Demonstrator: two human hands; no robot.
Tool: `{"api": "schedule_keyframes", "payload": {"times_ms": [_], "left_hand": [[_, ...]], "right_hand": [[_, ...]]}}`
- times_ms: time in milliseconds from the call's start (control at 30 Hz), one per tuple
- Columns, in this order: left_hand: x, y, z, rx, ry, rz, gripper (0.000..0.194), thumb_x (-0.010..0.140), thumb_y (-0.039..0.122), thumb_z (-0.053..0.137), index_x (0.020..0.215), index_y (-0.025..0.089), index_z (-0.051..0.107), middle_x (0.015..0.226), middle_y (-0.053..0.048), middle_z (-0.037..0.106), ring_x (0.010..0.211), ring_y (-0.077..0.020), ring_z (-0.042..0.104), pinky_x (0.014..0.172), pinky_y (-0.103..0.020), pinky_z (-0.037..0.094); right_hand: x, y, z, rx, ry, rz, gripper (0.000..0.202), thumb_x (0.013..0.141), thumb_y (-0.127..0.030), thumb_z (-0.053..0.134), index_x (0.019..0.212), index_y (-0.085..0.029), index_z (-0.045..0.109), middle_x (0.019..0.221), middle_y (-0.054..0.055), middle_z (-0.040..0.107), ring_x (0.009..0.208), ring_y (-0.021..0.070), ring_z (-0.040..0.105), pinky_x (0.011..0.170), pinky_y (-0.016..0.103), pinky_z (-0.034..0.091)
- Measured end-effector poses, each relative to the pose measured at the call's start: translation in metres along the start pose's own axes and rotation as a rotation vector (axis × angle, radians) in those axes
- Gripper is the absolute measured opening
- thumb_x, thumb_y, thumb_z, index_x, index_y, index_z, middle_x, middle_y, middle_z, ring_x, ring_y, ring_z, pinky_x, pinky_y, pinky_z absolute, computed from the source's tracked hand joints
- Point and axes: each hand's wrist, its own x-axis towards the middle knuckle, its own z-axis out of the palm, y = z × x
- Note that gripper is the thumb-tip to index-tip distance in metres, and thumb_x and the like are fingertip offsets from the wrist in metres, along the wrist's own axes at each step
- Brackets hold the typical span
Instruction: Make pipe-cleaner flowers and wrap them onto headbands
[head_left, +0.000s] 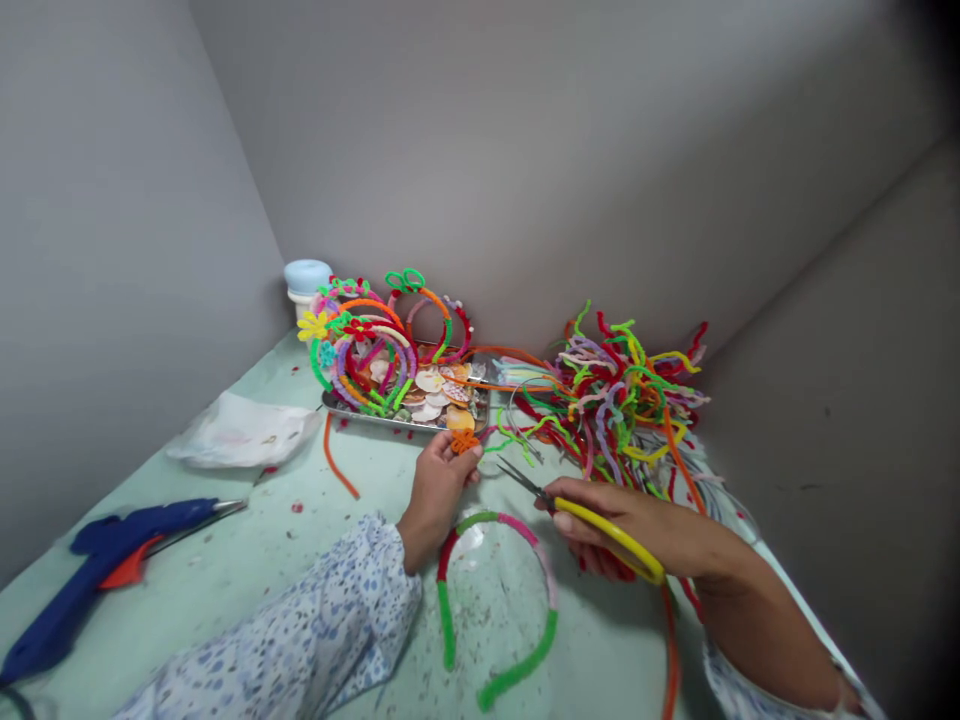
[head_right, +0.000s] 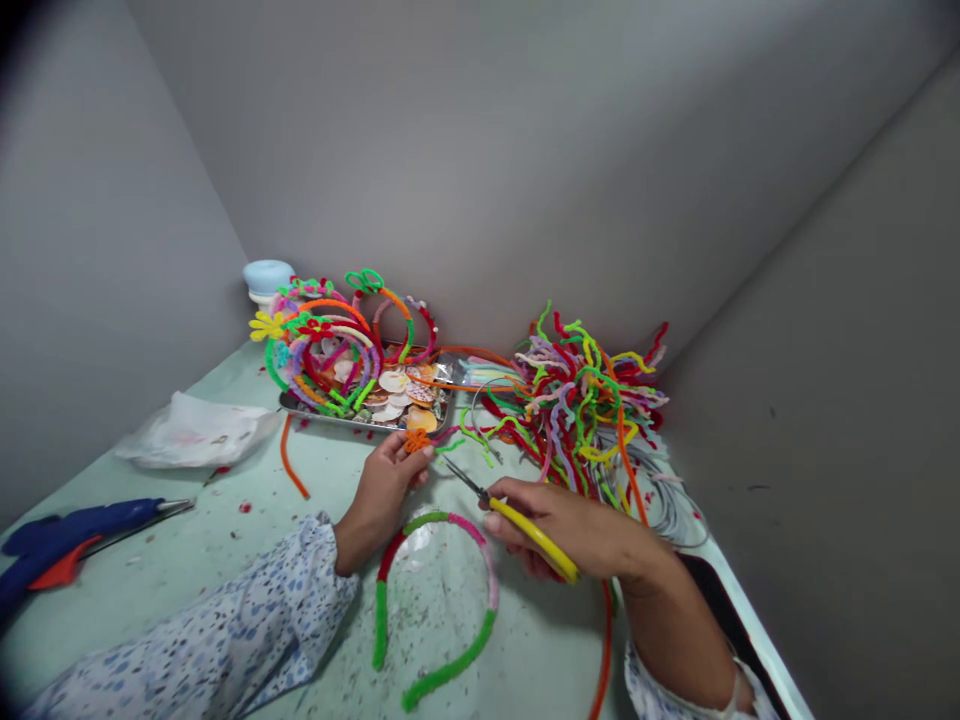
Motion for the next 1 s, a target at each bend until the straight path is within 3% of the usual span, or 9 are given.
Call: {"api": "schedule_keyframes", "payload": {"times_ms": [267, 567, 1000], "left_hand": [[-0.004, 0.003, 0.002, -0.011, -0.011, 0.012, 0.037, 0.067, 0.032, 0.071, 0.095, 0.016, 0.055, 0.069, 0.003, 0.059, 0.051, -0.0057, 0.050, 0.048, -0.017, 0.038], [-0.010, 0.004, 0.006, 0.020, -0.024, 0.007, 0.033, 0.067, 0.027, 0.071, 0.093, 0.015, 0.054, 0.078, 0.000, 0.064, 0.059, -0.0083, 0.057, 0.058, -0.020, 0.045], [-0.009, 0.004, 0.007, 0.065, -0.011, -0.015, 0.030, 0.065, 0.024, 0.072, 0.088, 0.015, 0.054, 0.070, 0.001, 0.063, 0.056, -0.0085, 0.057, 0.054, -0.019, 0.043]], "right_hand": [[0.023, -0.001, 0.020, 0.138, 0.023, -0.042, 0.043, 0.083, -0.063, 0.043, 0.079, -0.020, 0.045, 0.058, -0.003, 0.055, 0.042, 0.0073, 0.046, 0.039, 0.018, 0.036], [0.035, -0.001, 0.029, 0.229, 0.074, -0.046, 0.043, 0.083, -0.063, 0.044, 0.078, -0.020, 0.043, 0.055, -0.004, 0.055, 0.040, 0.0075, 0.047, 0.039, 0.019, 0.037], [0.038, -0.004, 0.032, 0.191, 0.129, -0.017, 0.042, 0.081, -0.063, 0.047, 0.078, -0.021, 0.041, 0.052, -0.006, 0.050, 0.038, 0.0077, 0.043, 0.035, 0.019, 0.034]]}}
